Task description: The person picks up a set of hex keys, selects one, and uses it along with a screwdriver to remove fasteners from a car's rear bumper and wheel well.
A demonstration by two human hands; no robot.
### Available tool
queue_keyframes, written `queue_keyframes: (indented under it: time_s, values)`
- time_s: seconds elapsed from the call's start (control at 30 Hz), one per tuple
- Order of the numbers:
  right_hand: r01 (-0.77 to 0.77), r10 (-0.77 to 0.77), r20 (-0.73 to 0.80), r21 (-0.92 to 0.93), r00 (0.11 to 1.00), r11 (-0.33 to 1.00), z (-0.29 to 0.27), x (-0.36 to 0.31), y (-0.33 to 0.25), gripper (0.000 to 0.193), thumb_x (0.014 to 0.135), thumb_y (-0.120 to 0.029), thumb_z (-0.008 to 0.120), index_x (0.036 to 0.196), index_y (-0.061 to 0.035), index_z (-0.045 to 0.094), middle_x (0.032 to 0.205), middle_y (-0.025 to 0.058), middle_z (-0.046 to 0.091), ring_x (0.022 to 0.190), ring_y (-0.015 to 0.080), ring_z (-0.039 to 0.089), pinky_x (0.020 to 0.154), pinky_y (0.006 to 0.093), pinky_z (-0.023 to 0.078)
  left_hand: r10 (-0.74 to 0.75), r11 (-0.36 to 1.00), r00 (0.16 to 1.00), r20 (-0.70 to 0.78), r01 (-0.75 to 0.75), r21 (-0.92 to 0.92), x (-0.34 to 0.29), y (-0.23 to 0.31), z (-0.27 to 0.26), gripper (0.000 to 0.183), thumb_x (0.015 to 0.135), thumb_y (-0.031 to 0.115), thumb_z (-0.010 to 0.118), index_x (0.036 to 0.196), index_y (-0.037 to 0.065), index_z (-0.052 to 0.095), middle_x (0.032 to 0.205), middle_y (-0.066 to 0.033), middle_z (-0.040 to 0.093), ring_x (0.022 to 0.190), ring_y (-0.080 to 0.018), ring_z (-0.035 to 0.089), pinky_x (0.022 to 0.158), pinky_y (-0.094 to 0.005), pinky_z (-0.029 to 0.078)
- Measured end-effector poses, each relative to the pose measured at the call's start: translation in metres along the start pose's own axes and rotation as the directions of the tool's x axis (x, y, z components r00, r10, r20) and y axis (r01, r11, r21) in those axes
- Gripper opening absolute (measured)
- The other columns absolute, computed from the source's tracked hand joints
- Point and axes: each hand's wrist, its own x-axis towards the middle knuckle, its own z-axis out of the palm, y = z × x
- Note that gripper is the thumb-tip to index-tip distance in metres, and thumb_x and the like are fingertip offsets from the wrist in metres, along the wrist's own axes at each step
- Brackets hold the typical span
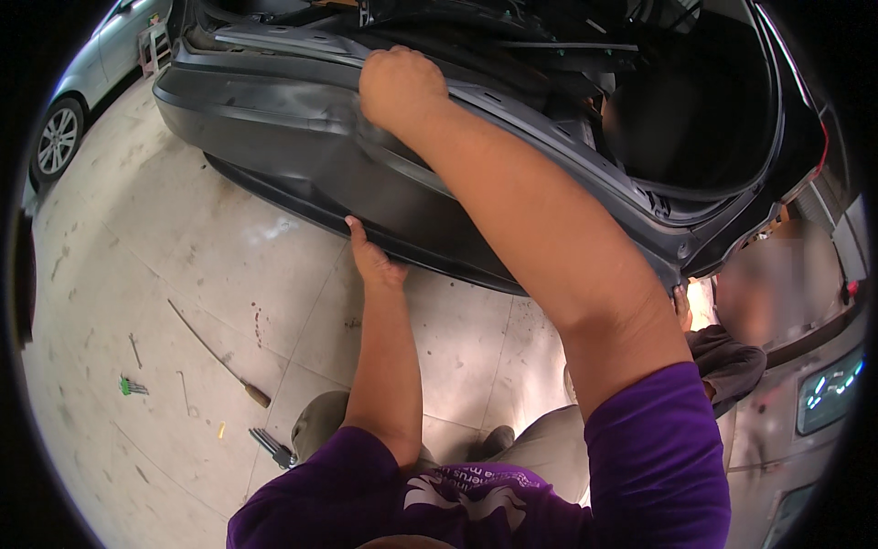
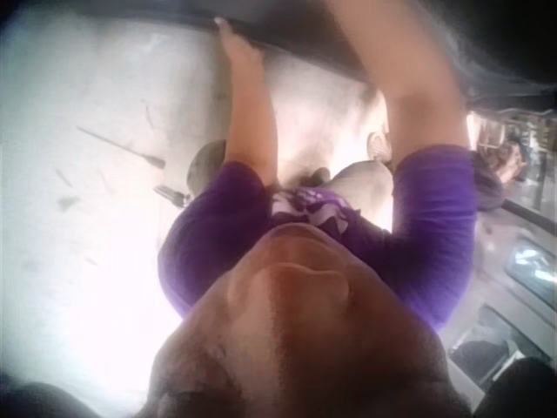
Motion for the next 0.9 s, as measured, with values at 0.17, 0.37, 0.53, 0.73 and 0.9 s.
queue_keyframes:
  time_s: [0.17,0.37,0.53,0.73,0.9]
  values:
    - [-0.03,0.03,0.038,0.006,0.999,1.0,-0.003,0.001,0.0,0.032,0.086,-0.027,0.07,0.106,-0.002,0.067,0.108,0.0184,0.066,0.106,0.0335,0.064,0.09,0.0452,0.051,-0.025,1.0,0.999,-0.026,0.025,-0.014,-0.009,0.005,0.001,0.069,0.093,0.056,0.057,0.139,0.005,0.045,0.146,-0.0128,0.045,0.131,-0.0333,0.044,0.111,-0.0488,0.033]
    - [-0.047,0.043,0.114,0.029,0.993,0.998,-0.022,-0.003,-0.001,0.022,0.079,-0.015,0.065,0.094,-0.0014,0.072,0.104,0.0207,0.069,0.101,0.0339,0.067,0.083,0.0432,0.056,0.011,0.996,1.0,-0.004,-0.011,0.087,-0.006,-0.002,0.004,0.076,0.092,0.06,0.054,0.142,0.004,0.042,0.149,-0.0137,0.042,0.134,-0.0369,0.04,0.114,-0.0517,0.029]
    - [-0.009,0.009,0.04,0.002,0.999,1.0,-0.017,-0.008,-0.01,0.03,0.083,-0.018,0.063,0.108,-0.0024,0.071,0.114,0.0163,0.066,0.11,0.0292,0.061,0.088,0.0402,0.051,-0.039,0.995,0.998,-0.048,0.043,0.088,-0.018,0.013,0.024,0.077,0.091,0.063,0.05,0.143,0.007,0.041,0.149,-0.0124,0.042,0.134,-0.0358,0.04,0.113,-0.053,0.031]
    - [0.011,-0.01,-0.03,0.04,0.999,0.999,-0.017,-0.021,-0.002,0.035,0.079,-0.018,0.065,0.107,0.0021,0.07,0.11,0.0198,0.064,0.101,0.0277,0.061,0.083,0.0372,0.051,0.055,0.985,0.998,-0.001,-0.054,0.167,-0.02,-0.008,0.025,0.069,0.095,0.061,0.043,0.14,0.01,0.045,0.143,-0.01,0.046,0.131,-0.032,0.044,0.108,-0.0516,0.037]
    - [0.078,-0.076,-0.262,-0.001,0.962,0.997,-0.03,-0.07,-0.01,0.03,0.081,-0.021,0.063,0.102,-0.0009,0.071,0.11,0.0182,0.061,0.106,0.0274,0.057,0.087,0.0375,0.045,-0.012,0.989,0.994,0.113,-0.005,0.146,-0.005,-0.006,0.014,0.06,0.098,0.054,0.039,0.134,0.008,0.049,0.137,-0.0094,0.05,0.127,-0.0293,0.046,0.105,-0.0476,0.04]
